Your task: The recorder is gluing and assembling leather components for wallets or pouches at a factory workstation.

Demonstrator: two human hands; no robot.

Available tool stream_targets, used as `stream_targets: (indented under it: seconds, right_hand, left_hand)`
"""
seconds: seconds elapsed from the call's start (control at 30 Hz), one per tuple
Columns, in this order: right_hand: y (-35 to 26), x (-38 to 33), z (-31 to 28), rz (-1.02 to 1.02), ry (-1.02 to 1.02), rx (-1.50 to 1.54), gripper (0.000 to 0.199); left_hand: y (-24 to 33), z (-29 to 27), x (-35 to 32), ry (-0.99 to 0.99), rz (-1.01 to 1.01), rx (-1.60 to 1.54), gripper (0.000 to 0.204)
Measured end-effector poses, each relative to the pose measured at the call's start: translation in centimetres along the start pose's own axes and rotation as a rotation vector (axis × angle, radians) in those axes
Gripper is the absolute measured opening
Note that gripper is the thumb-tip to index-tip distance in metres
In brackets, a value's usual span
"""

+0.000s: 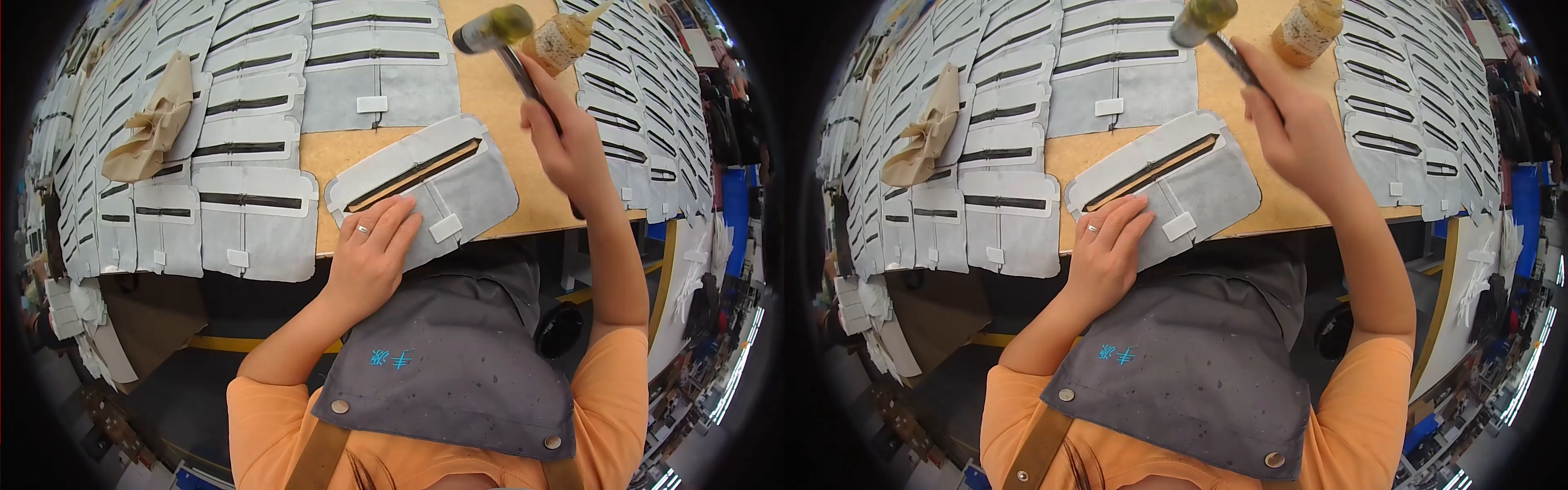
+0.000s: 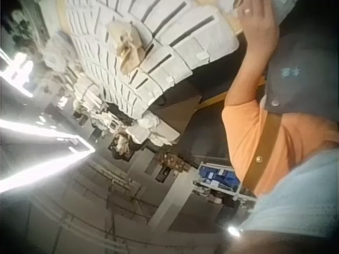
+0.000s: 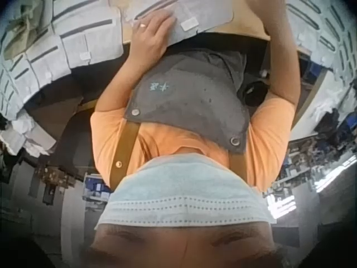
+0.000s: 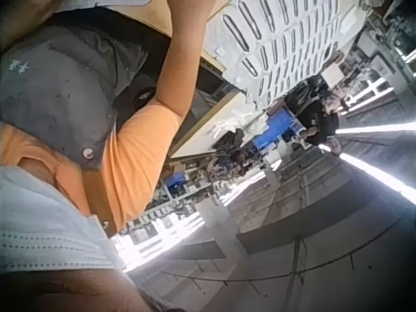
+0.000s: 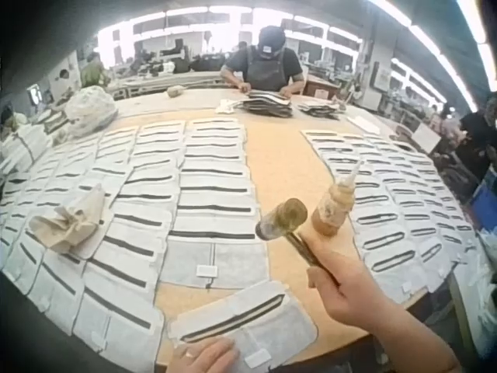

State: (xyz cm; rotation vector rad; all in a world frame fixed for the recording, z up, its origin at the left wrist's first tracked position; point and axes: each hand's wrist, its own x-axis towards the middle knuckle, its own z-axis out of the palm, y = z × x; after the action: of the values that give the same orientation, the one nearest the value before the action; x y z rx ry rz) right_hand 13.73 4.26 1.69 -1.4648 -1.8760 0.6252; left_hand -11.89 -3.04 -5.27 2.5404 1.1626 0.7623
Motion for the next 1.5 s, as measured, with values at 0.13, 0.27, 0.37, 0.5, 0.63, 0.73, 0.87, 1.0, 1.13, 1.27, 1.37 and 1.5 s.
stream_targets:
  seconds: [0.13,0.27,0.37,0.5,0.63,0.73,0.87,1.0,1.13,1.27,1.37,1.5]
  right_hand:
    - [-0.7,-5.7,2.1,-0.274,-0.232,-0.232,0.053]
    - [-0.4,-5.5,1.0,-0.23,-0.325,-0.457,0.06]
    - [-1.6,-5.2,0.7,-0.347,-0.061,-0.388,0.059]
    - [-1.4,-6.8,2.4,-0.188,-0.446,-0.435,0.073]
    - [-0.4,-4.5,1.5,-0.136,-0.354,-0.535,0.063]
    - [1.9,-0.7,2.3,-0.09,0.057,-0.42,0.054]
    - [3.8,3.3,3.5,0.151,0.12,-0.222,0.044]
    - [6.8,4.9,4.3,-0.077,0.306,-0.267,0.036]
    - [5.2,3.3,2.5,-0.181,0.379,-0.096,0.03]
    - [2.9,0.8,0.8,-0.218,0.444,-0.027,0.021]
    - [2.3,-2.3,2.0,-0.146,0.254,0.042,0.016]
    - [1.9,-5.0,3.3,-0.064,-0.02,0.082,0.015]
  left_hand:
    - [0.0,-0.2,0.2,0.013,0.01,-0.01,0.039]
    - [0.1,-0.4,0.2,-0.011,-0.016,-0.011,0.038]
    - [0.3,-0.3,0.3,0.011,-0.015,0.013,0.037]
    - [0.2,-0.9,1.1,-0.057,0.033,0.025,0.034]
    - [-0.7,-2.6,3.4,-0.121,-0.086,-0.15,0.024]
    - [-2.1,-1.8,6.6,0.119,-0.01,-0.091,0.021]
    - [-3.9,-1.8,9.8,-0.229,-0.266,-0.151,0.027]
    - [-3.8,-2.7,8.4,-0.311,-0.401,-0.356,0.022]
    - [-2.6,-2.6,5.1,0.089,-0.688,-0.937,0.02]
    - [1.7,-2.6,3.6,-0.295,-0.845,-1.227,0.032]
    - [2.5,-3.9,5.3,-0.776,-0.545,-0.939,0.016]
    - [0.9,-0.9,7.1,-0.118,-0.076,-0.272,0.017]
